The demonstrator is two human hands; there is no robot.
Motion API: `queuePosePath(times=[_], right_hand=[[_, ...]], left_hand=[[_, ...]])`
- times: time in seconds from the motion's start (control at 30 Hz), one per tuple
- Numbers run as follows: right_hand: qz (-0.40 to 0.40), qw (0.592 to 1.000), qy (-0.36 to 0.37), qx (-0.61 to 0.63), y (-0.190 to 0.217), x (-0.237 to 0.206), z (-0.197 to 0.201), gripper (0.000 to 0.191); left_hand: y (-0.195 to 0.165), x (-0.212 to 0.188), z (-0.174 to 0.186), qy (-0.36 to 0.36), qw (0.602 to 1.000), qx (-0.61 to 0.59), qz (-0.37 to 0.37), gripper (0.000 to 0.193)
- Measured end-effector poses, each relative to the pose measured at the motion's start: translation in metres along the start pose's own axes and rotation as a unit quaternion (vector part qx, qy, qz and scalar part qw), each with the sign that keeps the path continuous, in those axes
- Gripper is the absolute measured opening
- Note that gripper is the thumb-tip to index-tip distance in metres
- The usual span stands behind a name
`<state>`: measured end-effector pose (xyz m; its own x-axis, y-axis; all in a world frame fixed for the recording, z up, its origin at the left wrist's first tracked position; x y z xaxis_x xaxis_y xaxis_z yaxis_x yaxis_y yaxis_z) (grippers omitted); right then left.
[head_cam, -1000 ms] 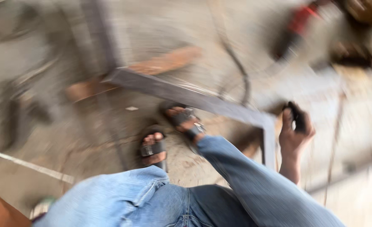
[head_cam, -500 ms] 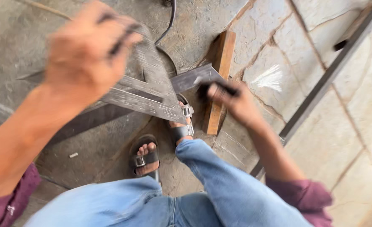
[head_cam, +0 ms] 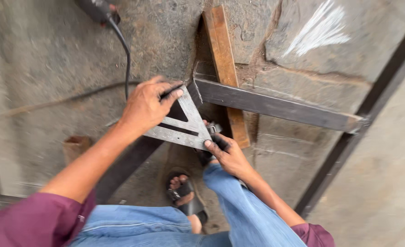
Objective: The person uses a speed square and pencil to mark a square steel tube resting on the floor, then picks up an angle grinder and grinds the marked end of the bar, producing sparks. They reposition the bar, grind another section, and fit the ground bar against a square frame on the floor.
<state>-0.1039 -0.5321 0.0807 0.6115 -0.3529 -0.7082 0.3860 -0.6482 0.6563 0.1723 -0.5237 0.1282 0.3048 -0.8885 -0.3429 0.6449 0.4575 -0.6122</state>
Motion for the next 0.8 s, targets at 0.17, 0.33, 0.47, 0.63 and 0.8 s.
queuePosePath(times=[0.17,0.33,0.47,0.63,0.8], right_hand=[[-0.020,1.000,0.006,0.009,0.000,0.025,0.000,0.035],[-0.067,0.996,-0.010,-0.055,0.008,0.032,0.011,0.035],[-0.099,0.994,-0.014,-0.042,0.004,0.029,0.011,0.033],[-0.068,0.997,-0.005,-0.046,0.003,0.024,0.011,0.033],[-0.081,0.995,-0.018,-0.053,0.002,0.018,0.016,0.036]], left_hand=[[-0.003,0.024,0.003,0.017,1.000,-0.019,0.010,0.030],[0.001,0.036,-0.007,0.077,0.994,-0.027,0.069,0.034],[0.000,0.040,-0.010,0.087,0.994,-0.046,0.039,0.034],[-0.003,0.040,-0.014,0.097,0.993,-0.066,0.004,0.033],[-0.006,0.040,-0.017,0.111,0.991,-0.072,0.016,0.033]])
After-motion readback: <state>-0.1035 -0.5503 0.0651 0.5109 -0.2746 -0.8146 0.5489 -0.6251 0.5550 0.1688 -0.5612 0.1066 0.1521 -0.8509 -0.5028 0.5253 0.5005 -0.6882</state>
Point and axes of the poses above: each hand's wrist, its own x-axis towards the middle knuckle, its own z-axis out of the back of the hand, y = z × x, the point moved 5 cm from there along x, towards the middle knuckle, and after that the axes turned 14 degrees about x, right-handed, at the moved point
